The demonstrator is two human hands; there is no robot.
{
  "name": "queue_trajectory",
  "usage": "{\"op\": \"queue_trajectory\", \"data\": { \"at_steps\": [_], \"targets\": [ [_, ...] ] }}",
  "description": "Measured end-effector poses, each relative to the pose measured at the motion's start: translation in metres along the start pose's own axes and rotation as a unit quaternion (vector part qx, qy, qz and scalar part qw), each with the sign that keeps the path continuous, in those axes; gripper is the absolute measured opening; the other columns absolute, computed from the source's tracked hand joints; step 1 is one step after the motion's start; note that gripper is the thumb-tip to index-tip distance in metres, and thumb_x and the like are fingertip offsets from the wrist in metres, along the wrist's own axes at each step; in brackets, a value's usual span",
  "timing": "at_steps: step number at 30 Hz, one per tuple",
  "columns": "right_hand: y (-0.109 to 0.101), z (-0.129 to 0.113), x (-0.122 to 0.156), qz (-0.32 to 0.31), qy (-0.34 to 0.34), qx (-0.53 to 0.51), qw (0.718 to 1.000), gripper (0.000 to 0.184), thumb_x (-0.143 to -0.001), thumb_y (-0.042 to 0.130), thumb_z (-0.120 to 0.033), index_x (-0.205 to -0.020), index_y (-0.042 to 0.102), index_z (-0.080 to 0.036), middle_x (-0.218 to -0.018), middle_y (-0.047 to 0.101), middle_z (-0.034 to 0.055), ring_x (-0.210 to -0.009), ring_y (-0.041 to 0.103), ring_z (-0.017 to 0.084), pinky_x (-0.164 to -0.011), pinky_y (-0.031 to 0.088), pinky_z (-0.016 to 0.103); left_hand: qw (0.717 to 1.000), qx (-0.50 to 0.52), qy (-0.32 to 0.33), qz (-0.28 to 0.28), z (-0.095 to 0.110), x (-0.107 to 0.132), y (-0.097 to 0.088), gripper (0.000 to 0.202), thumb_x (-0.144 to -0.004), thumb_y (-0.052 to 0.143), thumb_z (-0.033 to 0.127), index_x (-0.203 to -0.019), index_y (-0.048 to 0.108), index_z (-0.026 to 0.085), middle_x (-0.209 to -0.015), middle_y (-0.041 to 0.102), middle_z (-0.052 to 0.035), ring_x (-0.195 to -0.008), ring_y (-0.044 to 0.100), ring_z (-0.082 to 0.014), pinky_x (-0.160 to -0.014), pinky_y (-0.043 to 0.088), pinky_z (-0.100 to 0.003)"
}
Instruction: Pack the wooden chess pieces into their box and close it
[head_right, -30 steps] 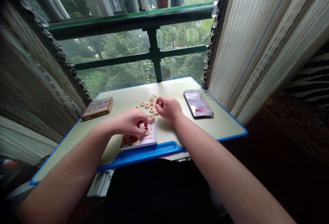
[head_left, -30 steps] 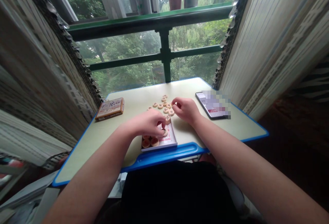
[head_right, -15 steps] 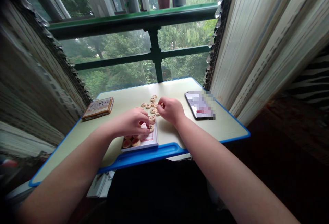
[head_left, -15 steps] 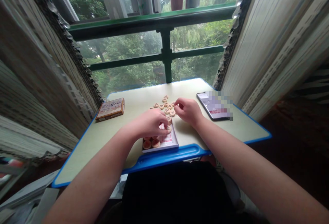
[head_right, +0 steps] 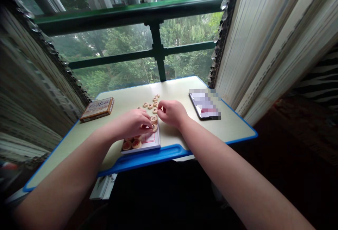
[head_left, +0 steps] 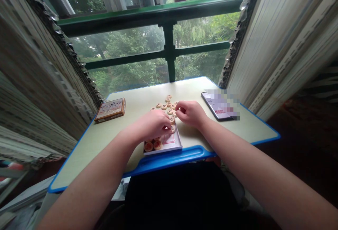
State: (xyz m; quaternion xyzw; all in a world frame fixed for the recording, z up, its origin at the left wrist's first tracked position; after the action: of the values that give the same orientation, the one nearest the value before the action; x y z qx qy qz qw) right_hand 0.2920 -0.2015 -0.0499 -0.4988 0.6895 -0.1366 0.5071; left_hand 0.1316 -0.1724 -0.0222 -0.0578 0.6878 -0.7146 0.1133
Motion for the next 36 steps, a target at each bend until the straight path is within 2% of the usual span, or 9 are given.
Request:
{"op": "queue_trajectory", "data": {
  "at_steps": [3,8,13,21,29,32,36],
  "targets": [
    [0.0,-0.001,0.001,-0.021,-0.018,-0.016,1.0,0.011,-0.068,0.052,-0.018,-0.063,0.062,-0.018,-0.049,0.053,-0.0022,-0.048,0.043,0.011,-0.052,0.03,0.024,1.0,-0.004,-0.002,0.001,0.001,0.001,-0.001,0.02,-0.081,0.056,0.021,-0.071,0.073,0.019,-0.071,0.068,-0.0042,-0.068,0.057,-0.0141,-0.068,0.039,-0.026],
    [-0.002,0.0,0.0,-0.017,-0.017,-0.021,0.999,0.012,-0.067,0.051,-0.018,-0.062,0.062,-0.018,-0.049,0.051,-0.0022,-0.048,0.042,0.01,-0.053,0.03,0.024,1.0,-0.005,-0.007,0.007,0.0,0.003,-0.004,0.017,-0.08,0.059,0.026,-0.075,0.075,0.021,-0.073,0.07,-0.0041,-0.07,0.058,-0.0147,-0.071,0.041,-0.027],
    [-0.002,0.0,0.003,-0.02,-0.014,-0.026,0.999,0.011,-0.067,0.051,-0.018,-0.062,0.061,-0.019,-0.049,0.052,-0.0024,-0.048,0.042,0.011,-0.053,0.03,0.023,1.0,-0.019,-0.01,-0.002,-0.001,0.003,-0.001,0.019,-0.081,0.057,0.024,-0.074,0.075,0.022,-0.07,0.068,-0.0037,-0.069,0.056,-0.0147,-0.067,0.038,-0.026],
    [0.001,0.003,0.004,-0.022,-0.005,-0.037,0.999,0.012,-0.067,0.051,-0.017,-0.062,0.061,-0.019,-0.047,0.052,-0.0032,-0.047,0.041,0.01,-0.052,0.03,0.022,1.0,-0.013,-0.019,-0.006,0.003,0.003,-0.002,0.022,-0.079,0.055,0.016,-0.062,0.068,0.019,-0.066,0.063,-0.0033,-0.067,0.053,-0.0137,-0.065,0.037,-0.026],
    [0.001,0.009,0.001,-0.005,0.029,-0.051,0.998,0.014,-0.067,0.05,-0.017,-0.061,0.062,-0.018,-0.045,0.05,-0.0033,-0.047,0.041,0.01,-0.051,0.031,0.022,0.999,-0.022,-0.041,-0.016,0.008,0.001,-0.004,0.021,-0.08,0.053,0.015,-0.069,0.07,0.018,-0.074,0.067,-0.0042,-0.069,0.055,-0.0145,-0.064,0.038,-0.026],
    [0.001,0.009,0.001,-0.004,0.036,-0.051,0.998,0.014,-0.067,0.051,-0.017,-0.06,0.063,-0.018,-0.046,0.05,-0.0031,-0.047,0.042,0.01,-0.051,0.031,0.022,0.997,-0.027,-0.07,-0.023,0.007,0.001,-0.003,0.02,-0.08,0.053,0.016,-0.072,0.071,0.019,-0.076,0.067,-0.0045,-0.067,0.056,-0.0146,-0.059,0.036,-0.025],
    [0.0,0.009,0.001,0.0,0.04,-0.051,0.998,0.015,-0.068,0.051,-0.017,-0.06,0.063,-0.018,-0.047,0.052,-0.0024,-0.048,0.043,0.01,-0.052,0.032,0.022,0.997,-0.027,-0.075,-0.022,0.006,0.001,-0.002,0.019,-0.079,0.053,0.016,-0.07,0.07,0.018,-0.076,0.067,-0.0045,-0.063,0.056,-0.0134,-0.055,0.033,-0.024]
  ]
}}
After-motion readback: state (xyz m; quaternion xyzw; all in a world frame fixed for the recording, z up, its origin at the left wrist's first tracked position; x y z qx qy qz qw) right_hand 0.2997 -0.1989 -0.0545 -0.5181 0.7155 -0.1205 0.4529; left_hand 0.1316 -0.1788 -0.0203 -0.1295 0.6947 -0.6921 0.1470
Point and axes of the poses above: each hand's wrist, its own x-axis away from the middle knuckle, its own y-axis out of the palm, z = x × y, the point moved 2 cm from there along -x, towards the middle knuckle
